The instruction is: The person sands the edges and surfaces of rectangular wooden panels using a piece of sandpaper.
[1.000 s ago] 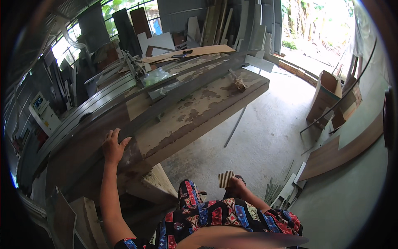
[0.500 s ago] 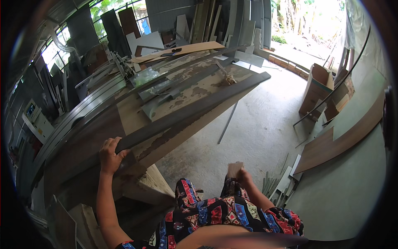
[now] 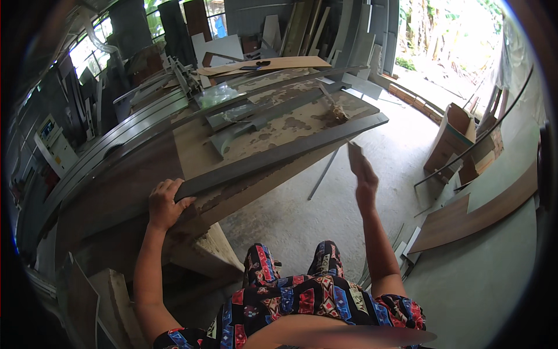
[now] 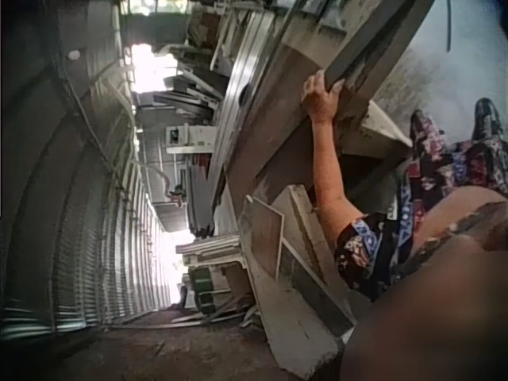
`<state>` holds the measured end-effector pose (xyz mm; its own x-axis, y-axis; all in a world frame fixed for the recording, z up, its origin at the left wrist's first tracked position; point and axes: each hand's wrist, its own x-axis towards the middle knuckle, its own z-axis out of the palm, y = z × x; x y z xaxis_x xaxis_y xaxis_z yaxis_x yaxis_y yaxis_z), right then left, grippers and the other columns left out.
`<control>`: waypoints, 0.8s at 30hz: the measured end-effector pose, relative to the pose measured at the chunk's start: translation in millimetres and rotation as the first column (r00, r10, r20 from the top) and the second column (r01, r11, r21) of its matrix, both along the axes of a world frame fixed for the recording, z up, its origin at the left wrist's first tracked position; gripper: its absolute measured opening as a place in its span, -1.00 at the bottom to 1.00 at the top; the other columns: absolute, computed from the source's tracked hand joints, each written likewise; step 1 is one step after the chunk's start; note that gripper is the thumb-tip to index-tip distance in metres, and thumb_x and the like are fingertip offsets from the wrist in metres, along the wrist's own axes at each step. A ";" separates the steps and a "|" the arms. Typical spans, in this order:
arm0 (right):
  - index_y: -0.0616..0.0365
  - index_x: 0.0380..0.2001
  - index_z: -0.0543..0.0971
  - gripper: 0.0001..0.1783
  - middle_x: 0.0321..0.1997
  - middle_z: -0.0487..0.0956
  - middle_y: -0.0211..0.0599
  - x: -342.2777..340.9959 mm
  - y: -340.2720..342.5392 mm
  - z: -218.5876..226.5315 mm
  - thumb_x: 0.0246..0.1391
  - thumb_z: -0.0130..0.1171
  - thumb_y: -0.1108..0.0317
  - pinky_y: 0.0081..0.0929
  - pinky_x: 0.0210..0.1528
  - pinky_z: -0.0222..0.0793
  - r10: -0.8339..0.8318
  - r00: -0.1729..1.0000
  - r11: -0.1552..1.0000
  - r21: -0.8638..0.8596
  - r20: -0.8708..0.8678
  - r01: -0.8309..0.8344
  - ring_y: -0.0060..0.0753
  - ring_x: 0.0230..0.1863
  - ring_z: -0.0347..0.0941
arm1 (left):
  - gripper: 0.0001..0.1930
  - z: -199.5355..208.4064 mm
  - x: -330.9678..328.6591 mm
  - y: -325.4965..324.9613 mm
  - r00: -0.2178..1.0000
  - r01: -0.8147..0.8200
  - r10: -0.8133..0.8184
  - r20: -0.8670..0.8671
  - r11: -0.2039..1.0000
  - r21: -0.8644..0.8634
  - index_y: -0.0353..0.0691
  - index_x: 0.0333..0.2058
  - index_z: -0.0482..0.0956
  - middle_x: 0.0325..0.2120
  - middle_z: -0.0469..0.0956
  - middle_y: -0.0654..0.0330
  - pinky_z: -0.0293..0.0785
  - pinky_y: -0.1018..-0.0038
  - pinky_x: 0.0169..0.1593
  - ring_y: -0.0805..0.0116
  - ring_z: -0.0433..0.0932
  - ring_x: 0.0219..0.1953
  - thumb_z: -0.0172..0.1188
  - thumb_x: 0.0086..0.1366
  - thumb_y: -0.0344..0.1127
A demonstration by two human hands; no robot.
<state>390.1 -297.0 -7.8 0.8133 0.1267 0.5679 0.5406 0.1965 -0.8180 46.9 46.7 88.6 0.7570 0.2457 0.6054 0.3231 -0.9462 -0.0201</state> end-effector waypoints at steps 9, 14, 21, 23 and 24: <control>0.03 0.08 0.41 -0.52 0.16 0.40 -0.12 -111.3 150.1 76.9 0.01 0.08 0.41 -0.09 0.25 0.11 0.379 0.626 0.892 -0.449 0.681 -0.052 -0.07 0.22 0.27 | -0.42 -4.0 -2.3 3.8 0.998 0.024 -0.028 0.048 0.997 0.080 -0.19 -0.15 0.52 -0.34 0.49 0.17 0.35 0.25 -0.16 0.11 0.48 -0.24 0.21 0.03 0.18; 0.03 0.12 0.39 -0.54 0.27 0.29 -0.18 -159.6 193.0 74.5 0.11 0.00 0.38 -0.08 0.33 -0.04 0.645 0.444 0.724 -0.683 0.622 -0.095 -0.13 0.33 0.13 | -0.38 -3.2 -3.2 1.9 0.998 0.017 -0.023 0.054 0.994 0.112 -0.22 -0.14 0.51 -0.34 0.48 0.16 0.34 0.24 -0.19 0.12 0.47 -0.26 0.18 0.03 0.23; 0.01 0.10 0.41 -0.53 0.26 0.31 -0.22 -99.4 164.6 59.9 0.07 0.04 0.36 -0.13 0.33 -0.02 0.508 0.569 0.771 -0.636 0.647 0.034 -0.17 0.33 0.13 | -0.35 0.2 -4.0 -3.5 0.995 0.037 -0.048 0.088 0.991 0.132 -0.26 -0.14 0.51 -0.34 0.48 0.13 0.33 0.24 -0.19 0.10 0.46 -0.27 0.18 0.02 0.23; -0.02 0.09 0.43 -0.56 0.25 0.32 -0.20 -55.3 137.8 51.6 0.09 0.03 0.33 -0.17 0.33 -0.03 0.459 0.601 0.783 -0.618 0.654 0.074 -0.15 0.32 0.14 | -0.37 1.3 -3.7 -5.0 0.996 0.024 -0.034 0.080 0.992 0.126 -0.26 -0.13 0.51 -0.33 0.49 0.13 0.33 0.24 -0.19 0.10 0.45 -0.27 0.21 0.01 0.20; -0.02 0.07 0.45 -0.59 0.26 0.32 -0.19 -27.3 127.9 49.3 0.12 0.00 0.35 -0.17 0.34 -0.04 0.453 0.631 0.767 -0.636 0.630 0.084 -0.14 0.33 0.13 | -0.37 1.8 -3.8 -5.7 0.994 0.034 -0.048 0.100 0.990 0.134 -0.26 -0.13 0.51 -0.33 0.49 0.13 0.33 0.24 -0.19 0.10 0.45 -0.27 0.23 0.00 0.17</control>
